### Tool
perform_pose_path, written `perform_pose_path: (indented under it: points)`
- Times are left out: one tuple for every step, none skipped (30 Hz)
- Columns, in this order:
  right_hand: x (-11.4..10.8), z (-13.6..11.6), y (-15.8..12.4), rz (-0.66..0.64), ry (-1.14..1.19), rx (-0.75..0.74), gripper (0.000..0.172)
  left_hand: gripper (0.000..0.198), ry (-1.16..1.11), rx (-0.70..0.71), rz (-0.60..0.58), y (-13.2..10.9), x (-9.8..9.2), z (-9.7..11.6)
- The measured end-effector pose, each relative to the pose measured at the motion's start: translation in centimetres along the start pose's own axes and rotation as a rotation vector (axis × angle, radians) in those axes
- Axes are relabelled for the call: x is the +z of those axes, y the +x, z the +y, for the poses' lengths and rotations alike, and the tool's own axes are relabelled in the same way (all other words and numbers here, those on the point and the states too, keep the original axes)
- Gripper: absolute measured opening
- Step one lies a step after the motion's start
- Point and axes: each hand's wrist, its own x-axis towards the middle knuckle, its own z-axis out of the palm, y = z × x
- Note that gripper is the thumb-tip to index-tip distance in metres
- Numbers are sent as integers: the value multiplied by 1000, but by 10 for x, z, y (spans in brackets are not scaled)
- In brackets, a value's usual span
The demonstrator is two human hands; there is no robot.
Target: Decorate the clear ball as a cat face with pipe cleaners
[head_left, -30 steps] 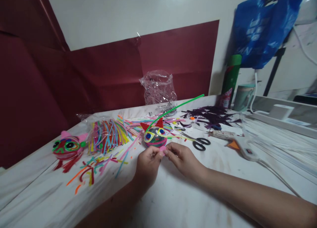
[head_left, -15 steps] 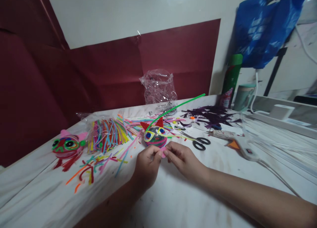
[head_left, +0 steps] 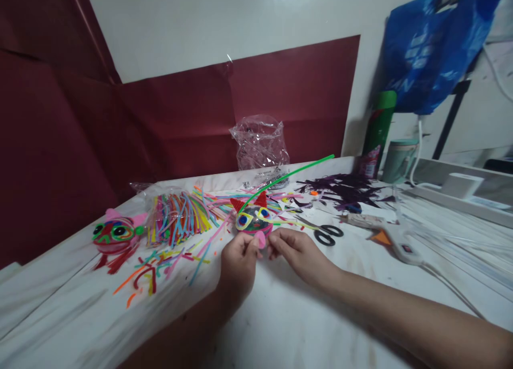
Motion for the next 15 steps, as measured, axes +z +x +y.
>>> perform_pose_path:
  points:
    - [0, 1, 0, 20, -28, -3, 40, 26, 40, 16, 32, 1, 0, -2]
    - [1, 2, 0, 36, -58, -8, 37, 26, 79, 41, 49, 1, 0, -3]
    - [2, 2, -1, 45, -87, -14, 34, 25, 115, 71, 57, 1, 0, -4]
    - [3, 3, -3, 50, -112, -18, 32, 25, 151, 104, 56, -1, 1, -5]
    - [5, 3, -5, 55, -132, -21, 31, 25, 189, 140, 55, -3, 1, -5]
    - [6, 3, -6, 61, -149, -24, 31, 24, 227, 179, 55, -5, 2, -5]
    - [7, 3, -8, 65, -160, -26, 31, 25, 261, 214, 54, -7, 2, -5]
    - [8, 3, -9, 68, -166, -27, 32, 25, 286, 242, 53, -8, 3, -6]
    - [8, 3, -9, 68, -167, -28, 32, 25, 296, 253, 42, -8, 3, -7]
    - [8, 3, -9, 63, -163, -27, 32, 26, 283, 241, 16, -8, 2, -7]
    - [7, 4, -8, 57, -158, -24, 32, 27, 248, 203, -23, -6, 2, -8]
    - [6, 5, -7, 51, -152, -19, 32, 28, 197, 150, -64, -4, 1, -8]
    - [4, 6, -5, 44, -144, -13, 33, 30, 136, 93, -100, -2, -1, -9]
    - [3, 7, -3, 36, -139, -7, 33, 31, 74, 42, -122, 1, -2, -8]
    - [1, 8, -1, 27, -140, -3, 34, 31, 23, 4, -127, 3, -3, -8]
